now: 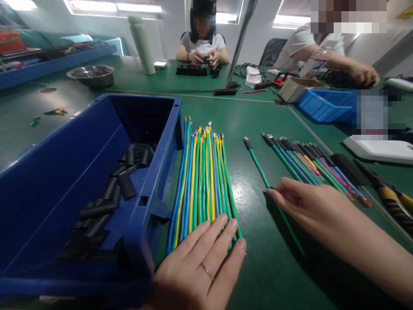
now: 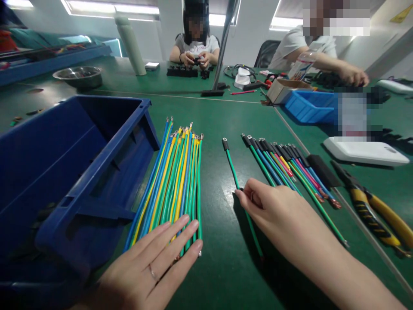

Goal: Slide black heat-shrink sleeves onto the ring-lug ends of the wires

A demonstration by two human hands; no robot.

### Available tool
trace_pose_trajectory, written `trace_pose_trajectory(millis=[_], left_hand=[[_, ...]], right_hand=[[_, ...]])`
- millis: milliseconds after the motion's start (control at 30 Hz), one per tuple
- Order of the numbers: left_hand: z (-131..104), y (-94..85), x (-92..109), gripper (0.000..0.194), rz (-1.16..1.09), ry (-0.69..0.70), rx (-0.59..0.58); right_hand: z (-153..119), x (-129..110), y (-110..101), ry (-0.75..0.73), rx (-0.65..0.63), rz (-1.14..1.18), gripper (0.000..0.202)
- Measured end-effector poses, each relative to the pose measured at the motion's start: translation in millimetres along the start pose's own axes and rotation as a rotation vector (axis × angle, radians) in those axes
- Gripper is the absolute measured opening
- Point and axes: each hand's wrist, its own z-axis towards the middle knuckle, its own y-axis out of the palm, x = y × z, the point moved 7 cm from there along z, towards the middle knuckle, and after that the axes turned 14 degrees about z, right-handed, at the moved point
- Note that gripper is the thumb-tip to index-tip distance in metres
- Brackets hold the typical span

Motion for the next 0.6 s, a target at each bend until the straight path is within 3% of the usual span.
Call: trace_pose_trajectory(millis=[67, 267, 600], left_hand=[[2.4, -4.5, -2.9, 0.039, 0.02, 0.014, -0.02], [-2.0, -4.9, -1.8, 0.044, 0.031, 0.03, -0.051], [-3.7, 0.2, 0.0, 0.046, 0.08, 0.072, -0.098]], right_hand=[[-2.4, 0.6, -4.0, -0.012, 0.001, -0.013, 0.081], [-9.5, 5.2, -2.0, 0.024, -0.2, -0.038, 0.056], [-3.0, 2.5, -0.4, -0.003, 0.173, -0.243, 0.054]])
